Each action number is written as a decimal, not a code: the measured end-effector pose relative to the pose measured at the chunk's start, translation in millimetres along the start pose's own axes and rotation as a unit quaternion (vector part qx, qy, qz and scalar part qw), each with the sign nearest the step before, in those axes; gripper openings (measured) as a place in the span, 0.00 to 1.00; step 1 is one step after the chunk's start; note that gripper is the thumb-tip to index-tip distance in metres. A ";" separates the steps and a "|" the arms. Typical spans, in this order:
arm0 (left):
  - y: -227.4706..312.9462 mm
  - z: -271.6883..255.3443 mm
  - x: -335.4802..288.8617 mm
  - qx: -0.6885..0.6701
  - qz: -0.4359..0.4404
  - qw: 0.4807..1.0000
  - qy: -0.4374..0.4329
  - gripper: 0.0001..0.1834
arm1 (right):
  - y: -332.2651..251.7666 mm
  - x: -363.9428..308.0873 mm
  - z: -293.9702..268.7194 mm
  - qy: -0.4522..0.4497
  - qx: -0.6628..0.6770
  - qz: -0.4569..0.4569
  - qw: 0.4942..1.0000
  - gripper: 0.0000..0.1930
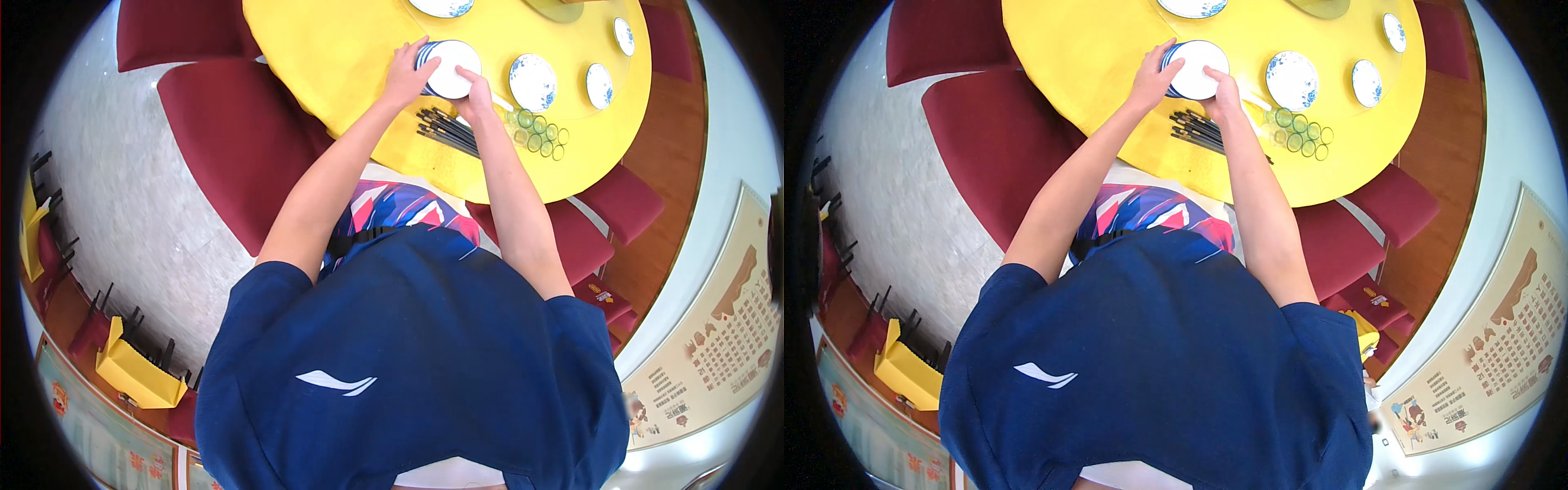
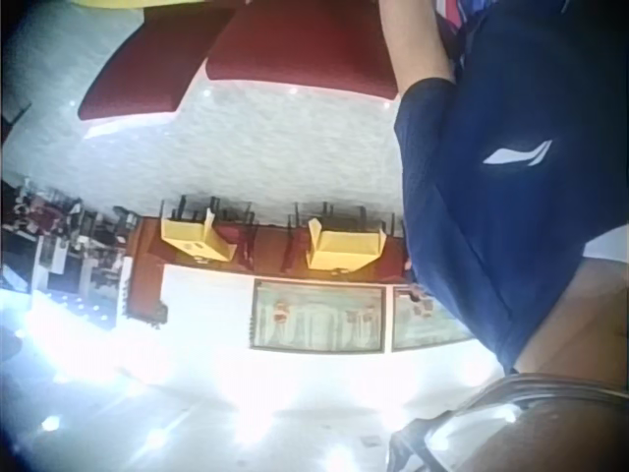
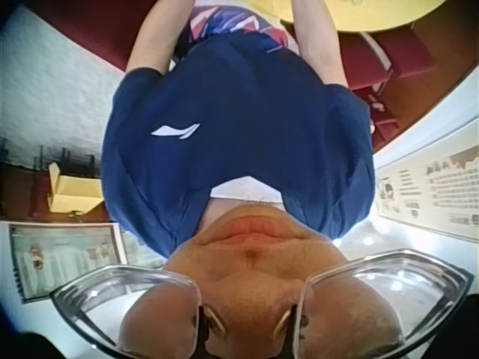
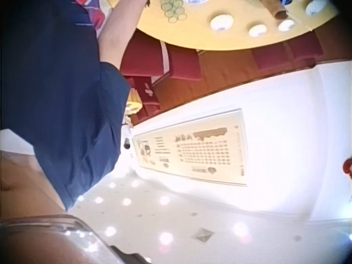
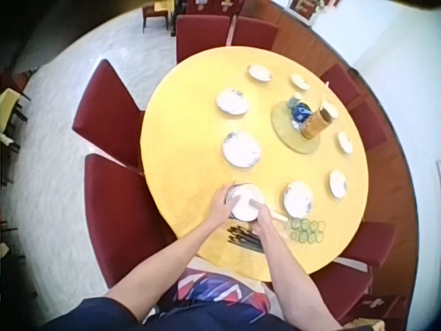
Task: The recorder organizes spoons, chopsticks, glasses, and bowls on a large restaurant dining table and moves objects to another table.
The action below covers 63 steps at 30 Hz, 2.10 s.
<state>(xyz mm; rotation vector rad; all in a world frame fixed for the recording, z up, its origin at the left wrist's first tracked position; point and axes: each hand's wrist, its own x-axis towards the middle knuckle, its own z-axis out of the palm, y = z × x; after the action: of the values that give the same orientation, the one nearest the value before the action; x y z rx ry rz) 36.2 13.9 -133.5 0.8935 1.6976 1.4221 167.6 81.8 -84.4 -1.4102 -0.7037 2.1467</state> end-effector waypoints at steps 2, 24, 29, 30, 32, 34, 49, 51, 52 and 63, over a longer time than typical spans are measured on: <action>-2.2 0.6 3.1 -0.027 -0.005 1.000 -0.006 0.31 | 0.0 -0.8 2.3 0.019 0.027 0.010 0.999 0.27; 26.5 -7.7 6.7 -0.136 -0.121 0.980 -0.080 0.30 | 5.8 -0.8 -11.6 0.014 -0.030 -0.012 0.999 0.53; 45.3 -28.0 -13.6 -0.161 -0.175 0.971 0.028 0.33 | -3.4 -66.4 -50.2 0.029 -0.131 -0.108 0.985 0.36; 29.1 -33.2 -16.8 -0.190 -0.194 0.960 0.060 0.34 | -5.1 -78.5 -70.8 0.035 -0.117 -0.131 0.984 0.30; -0.2 -40.6 -32.3 -0.170 -0.264 0.942 0.116 0.34 | -12.4 -108.9 -109.9 0.096 -0.092 -0.156 0.979 0.18; -24.7 -49.9 -49.8 -0.121 -0.337 0.918 0.174 0.34 | -13.4 -127.8 -162.2 0.163 -0.050 -0.166 0.971 0.17; 58.2 160.5 -87.5 0.161 -0.041 0.986 -0.011 0.13 | -102.8 -10.3 -454.5 0.319 0.118 -0.104 0.935 0.14; 47.6 203.9 -40.8 0.181 -0.013 0.983 0.020 0.15 | -124.4 17.9 -473.4 0.264 0.308 -0.012 0.914 0.13; 34.0 209.1 -16.4 0.207 0.007 0.977 0.045 0.16 | -131.2 24.8 -463.4 0.261 0.310 -0.008 0.914 0.13; -3.1 244.9 104.8 0.244 -0.167 0.953 -0.068 0.17 | -123.1 13.3 -494.5 0.229 0.047 0.019 0.972 0.15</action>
<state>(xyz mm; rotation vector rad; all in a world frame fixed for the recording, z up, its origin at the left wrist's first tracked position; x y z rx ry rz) 198.5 221.0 -175.6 0.8813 2.0161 0.7111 634.7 261.5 -181.6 -1.7878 -0.3947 1.7540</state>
